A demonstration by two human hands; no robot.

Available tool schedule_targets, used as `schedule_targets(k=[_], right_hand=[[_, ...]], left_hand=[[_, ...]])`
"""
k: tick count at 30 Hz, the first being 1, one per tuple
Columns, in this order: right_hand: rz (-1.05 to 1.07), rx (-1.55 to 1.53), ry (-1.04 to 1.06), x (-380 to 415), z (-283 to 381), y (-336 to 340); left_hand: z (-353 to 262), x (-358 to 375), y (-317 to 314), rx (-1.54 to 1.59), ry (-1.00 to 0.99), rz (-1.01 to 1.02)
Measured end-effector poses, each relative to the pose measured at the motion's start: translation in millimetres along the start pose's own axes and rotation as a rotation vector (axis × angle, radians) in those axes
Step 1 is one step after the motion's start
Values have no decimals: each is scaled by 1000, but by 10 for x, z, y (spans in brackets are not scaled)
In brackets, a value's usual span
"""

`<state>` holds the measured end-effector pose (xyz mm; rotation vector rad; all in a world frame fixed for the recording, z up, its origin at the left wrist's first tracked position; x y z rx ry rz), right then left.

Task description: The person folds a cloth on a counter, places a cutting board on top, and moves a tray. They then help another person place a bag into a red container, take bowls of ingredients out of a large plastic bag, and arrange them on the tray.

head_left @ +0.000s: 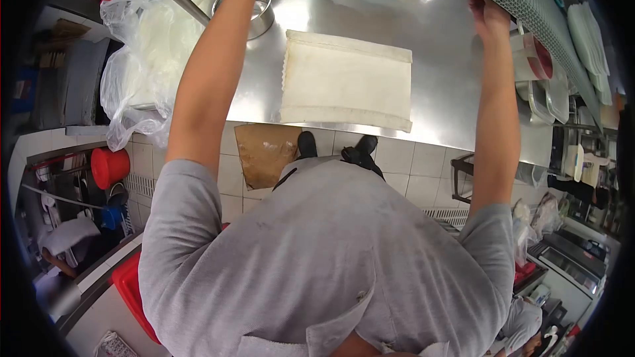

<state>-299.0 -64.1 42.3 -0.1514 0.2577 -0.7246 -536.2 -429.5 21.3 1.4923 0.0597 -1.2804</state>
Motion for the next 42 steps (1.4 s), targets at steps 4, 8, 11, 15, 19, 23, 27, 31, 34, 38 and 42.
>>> schedule_targets(k=[4, 8, 11, 15, 19, 23, 27, 31, 34, 38, 42], right_hand=[[74, -11, -121, 499, -111, 165], [130, 83, -280, 1357, -524, 509], [83, 99, -464, 1991, -1163, 803], [-12, 153, -652, 2399, -1684, 983], [23, 93, -587, 2196, -1526, 872], [39, 102, -472, 2017, -943, 655], [28, 122, -396, 2170, -586, 587], [58, 167, -465, 2599, -829, 703], [136, 242, -612, 3044, -1407, 885], [84, 249, -733, 3291, -1849, 1115], [248, 442, -674, 3269, -1691, 1041]], left_hand=[[-172, 451, 1065, 826, 411, 176], [-638, 1373, 1277, 912, 214, 170], [-990, 2186, 1002, 1053, 356, 454], [-1235, 2577, 797, 1065, 420, 643], [-1113, 2290, 840, 1054, 370, 608], [-803, 1817, 1184, 1072, 346, 421], [-726, 1664, 1629, 1009, 317, 366], [-957, 2181, 1647, 1074, 325, 544], [-1183, 2723, 1405, 1096, 379, 684], [-1291, 3181, 1167, 977, 337, 801], [-1281, 3109, 1187, 972, 273, 729]])
Point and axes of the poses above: each hand's wrist, its own x-axis away from the middle knuckle, its own y-axis out of the back of the hand, z = x × y, the point moved 9 cm from there along -x, towards the middle knuckle, and after that the axes turned 3 degrees about y, right-handed, at the moved point
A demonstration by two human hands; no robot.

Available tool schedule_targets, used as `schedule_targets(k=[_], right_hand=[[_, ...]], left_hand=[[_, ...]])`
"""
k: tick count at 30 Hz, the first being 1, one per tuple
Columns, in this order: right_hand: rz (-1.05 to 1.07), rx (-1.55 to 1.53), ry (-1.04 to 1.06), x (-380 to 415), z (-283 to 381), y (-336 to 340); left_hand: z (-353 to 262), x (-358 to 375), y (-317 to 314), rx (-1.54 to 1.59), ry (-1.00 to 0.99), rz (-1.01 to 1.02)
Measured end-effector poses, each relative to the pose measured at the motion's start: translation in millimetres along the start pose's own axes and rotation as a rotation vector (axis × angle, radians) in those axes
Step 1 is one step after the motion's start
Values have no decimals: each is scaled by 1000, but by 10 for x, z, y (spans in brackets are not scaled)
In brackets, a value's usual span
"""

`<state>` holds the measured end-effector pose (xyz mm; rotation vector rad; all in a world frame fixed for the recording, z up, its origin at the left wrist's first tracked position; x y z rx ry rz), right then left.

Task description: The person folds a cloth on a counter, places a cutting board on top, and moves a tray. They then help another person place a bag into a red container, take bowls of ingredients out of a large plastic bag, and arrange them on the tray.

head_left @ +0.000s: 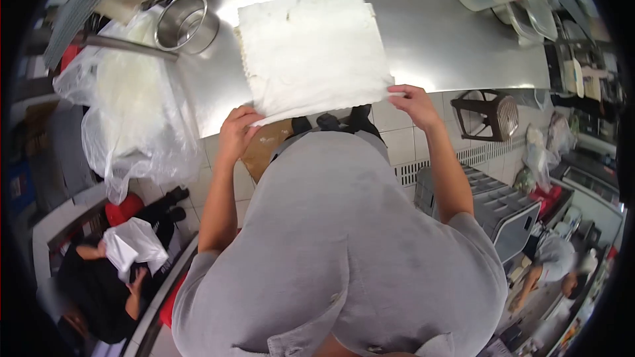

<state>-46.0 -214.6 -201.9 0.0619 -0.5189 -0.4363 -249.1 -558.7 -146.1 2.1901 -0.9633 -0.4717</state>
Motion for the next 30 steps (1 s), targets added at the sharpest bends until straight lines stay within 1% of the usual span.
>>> schedule_targets(k=[1, 2, 4, 5, 7, 8, 10, 11, 12, 13, 14, 15, 16, 17, 18, 20, 21, 22, 23, 24, 26, 27, 28, 29, 30], right_hand=[[19, 78, 29, 49, 172, -29], [8, 70, 23, 70, 216, -1], [119, 201, 16, -12, 257, -46], [110, 274, 35, -65, 299, -11], [110, 316, 61, -284, 275, 94], [113, 363, 88, -402, 277, 134], [144, 396, 48, -688, 292, 169], [173, 431, 11, -772, 260, 158], [172, 429, 8, -841, 251, 137], [63, 329, 5, -912, 252, 181], [-48, 228, 0, -941, 210, 251], [-87, 225, 57, -959, 179, 277], [-97, 232, 55, -965, 103, 333], [-205, 395, 123, -852, 135, 404], [-312, 559, 190, -696, 223, 441], [-226, 593, -61, -520, 141, 351], [-250, 591, -8, -451, 164, 283], [-274, 588, 48, -410, 190, 228], [-266, 587, 55, -433, 169, 204], [-281, 583, 86, -445, 147, 196], [-258, 568, 119, -414, 99, 108], [-275, 527, 142, -410, 127, 137], [-296, 487, 164, -419, 161, 190], [-275, 479, 174, -437, 166, 198], [-244, 413, 167, -437, 139, 220]], left_hand=[[14, -22, -3, -4, -12, 23], [46, -51, 7, -3, -19, 36], [109, -123, -26, 47, -46, 117], [139, -165, -11, 45, -43, 125], [399, -289, -133, 351, 233, 284], [514, -386, -138, 350, 237, 290], [966, -472, -289, 400, 532, 391], [952, -523, -320, 399, 536, 398], [950, -608, -265, 406, 573, 292], [964, -646, -202, 413, 609, 185], [998, -602, -230, 414, 610, 190], [1021, -590, -174, 365, 550, 99], [1024, -561, -142, 320, 490, 9], [865, -486, -42, 253, 407, -130], [782, -367, -112, 263, 407, -118], [782, -114, -15, 56, 540, -328], [722, -22, -53, 52, 549, -322], [694, 63, -140, 61, 616, -274], [681, 96, -232, 73, 681, -238], [655, 102, -276, 65, 692, -247], [530, 89, -290, 11, 563, -281], [561, 100, -278, -4, 580, -298], [568, 67, -271, 25, 543, -319], [562, 51, -257, 50, 507, -335], [545, 60, -242, 37, 525, -344]])
Point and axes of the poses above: each hand's wrist, its own x-axis away from the middle knuckle, its own y-axis out of the back of the hand, z = x × y, the point moved 9 cm from there along -x, towards the middle knuckle, and after that the axes turned 3 degrees about y, right-handed, at the moved point
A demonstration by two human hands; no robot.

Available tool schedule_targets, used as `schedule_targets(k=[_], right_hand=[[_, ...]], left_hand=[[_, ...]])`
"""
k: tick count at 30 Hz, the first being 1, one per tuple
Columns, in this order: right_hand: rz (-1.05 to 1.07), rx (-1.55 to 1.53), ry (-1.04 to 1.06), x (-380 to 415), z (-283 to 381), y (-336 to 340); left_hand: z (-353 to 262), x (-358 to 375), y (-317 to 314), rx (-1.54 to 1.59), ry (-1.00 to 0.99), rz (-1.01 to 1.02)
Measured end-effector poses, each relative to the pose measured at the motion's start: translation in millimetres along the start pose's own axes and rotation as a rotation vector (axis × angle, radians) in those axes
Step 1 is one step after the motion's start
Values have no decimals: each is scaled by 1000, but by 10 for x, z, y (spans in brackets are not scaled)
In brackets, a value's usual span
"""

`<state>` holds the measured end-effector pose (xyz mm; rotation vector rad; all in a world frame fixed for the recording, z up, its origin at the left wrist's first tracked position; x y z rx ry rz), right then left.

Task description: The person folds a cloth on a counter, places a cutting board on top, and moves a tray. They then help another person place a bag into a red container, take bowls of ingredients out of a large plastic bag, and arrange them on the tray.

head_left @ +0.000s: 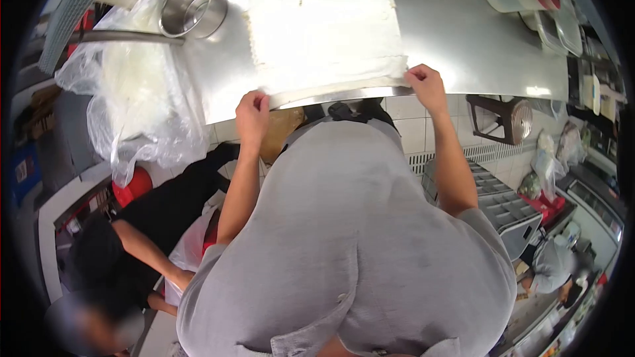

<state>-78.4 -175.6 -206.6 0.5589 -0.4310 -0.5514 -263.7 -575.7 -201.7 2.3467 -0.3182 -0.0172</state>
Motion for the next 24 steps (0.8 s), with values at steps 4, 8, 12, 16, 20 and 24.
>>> schedule_targets(k=[4, 8, 12, 16, 20, 24], right_hand=[[23, -177, -95, -3, -110, 25], [56, -213, -101, 2, -137, -44], [39, -190, -96, 14, -105, -55], [-4, -362, -108, 75, -139, 96], [12, -382, -76, 89, -281, 108], [38, -231, 18, 87, -301, 56]], left_hand=[[-336, 45, 88, -68, -112, -57], [-401, 22, -29, -164, -292, 7], [-466, -25, -13, -23, -312, 96], [-596, 27, 164, 6, -365, 126], [-500, 49, 128, 22, -351, 168], [-404, 75, 36, -72, -391, 154]])
Point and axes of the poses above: each hand's wrist, its own x-axis away from the middle knuckle, its own y-axis out of the back of the hand, z = x × y, the point moved 9 cm from there along -x, towards the middle knuckle, and after that the axes turned 3 degrees about y, right-handed, at the moved point
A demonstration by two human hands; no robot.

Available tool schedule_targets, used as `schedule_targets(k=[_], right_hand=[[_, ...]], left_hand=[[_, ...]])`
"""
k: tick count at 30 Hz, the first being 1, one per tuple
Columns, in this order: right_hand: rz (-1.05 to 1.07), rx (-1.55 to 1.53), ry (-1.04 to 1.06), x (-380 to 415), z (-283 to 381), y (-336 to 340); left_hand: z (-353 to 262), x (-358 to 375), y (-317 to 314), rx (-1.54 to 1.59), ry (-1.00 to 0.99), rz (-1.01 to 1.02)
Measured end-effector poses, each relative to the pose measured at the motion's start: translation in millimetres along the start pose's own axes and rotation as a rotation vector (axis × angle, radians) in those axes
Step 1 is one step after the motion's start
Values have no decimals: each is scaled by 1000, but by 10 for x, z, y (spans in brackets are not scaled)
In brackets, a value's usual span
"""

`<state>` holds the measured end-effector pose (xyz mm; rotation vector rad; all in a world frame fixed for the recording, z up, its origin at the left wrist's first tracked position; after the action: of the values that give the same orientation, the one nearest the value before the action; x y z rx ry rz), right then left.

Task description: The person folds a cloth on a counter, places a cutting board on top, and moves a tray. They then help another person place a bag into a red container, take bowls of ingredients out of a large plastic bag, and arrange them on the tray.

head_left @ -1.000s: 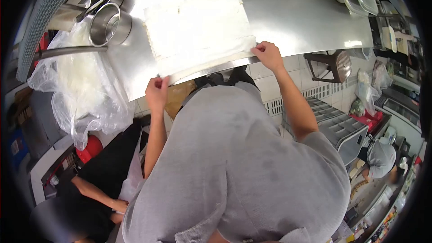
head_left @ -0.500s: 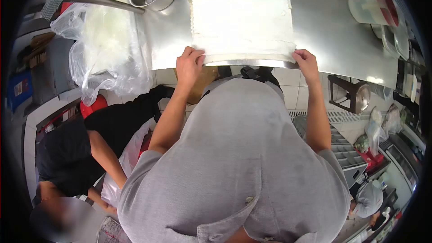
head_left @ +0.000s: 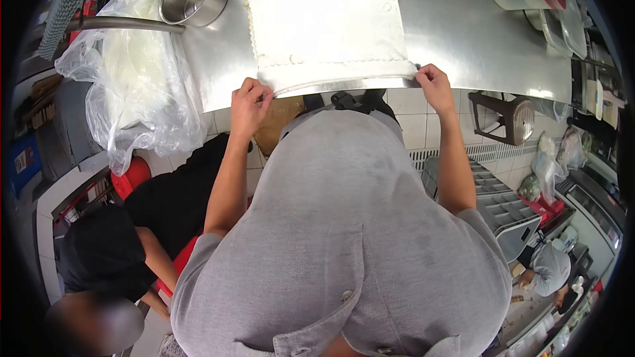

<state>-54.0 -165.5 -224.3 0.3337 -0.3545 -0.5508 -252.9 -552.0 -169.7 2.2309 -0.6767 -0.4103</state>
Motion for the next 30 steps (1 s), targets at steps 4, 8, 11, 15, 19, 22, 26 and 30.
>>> schedule_targets(k=[4, 8, 11, 15, 19, 22, 26, 30], right_hand=[[1, 38, 38, 16, 15, 15], [-2, 76, 66, 43, 121, 66], [3, 122, 51, 29, 96, 16], [22, 85, 37, 51, 78, 21], [26, 31, 36, 36, 101, 31], [13, 35, 57, 15, 118, 52], [9, 61, 80, 48, 118, 65], [10, 276, 57, 29, 114, 19]], left_hand=[[8, 0, 0, 12, -7, 4], [47, -10, 23, 135, 1, -2], [16, 1, 28, 63, -9, 34], [-27, 37, 33, -34, -35, 8], [0, 30, 79, -9, -27, 2], [-36, 31, 86, -25, -87, -8], [-69, 53, 53, -77, -110, -2], [-78, 41, 24, -122, -94, 18]])
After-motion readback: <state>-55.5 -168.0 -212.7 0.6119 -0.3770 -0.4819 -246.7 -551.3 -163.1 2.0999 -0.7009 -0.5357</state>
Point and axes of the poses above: each hand's wrist, its own x-axis away from the middle knuckle, its own y-axis out of the back of the hand, z = x × y, the point moved 9 cm from there along -x, towards the middle knuckle, and after that the axes turned 3 degrees about y, right-handed, at the moved point
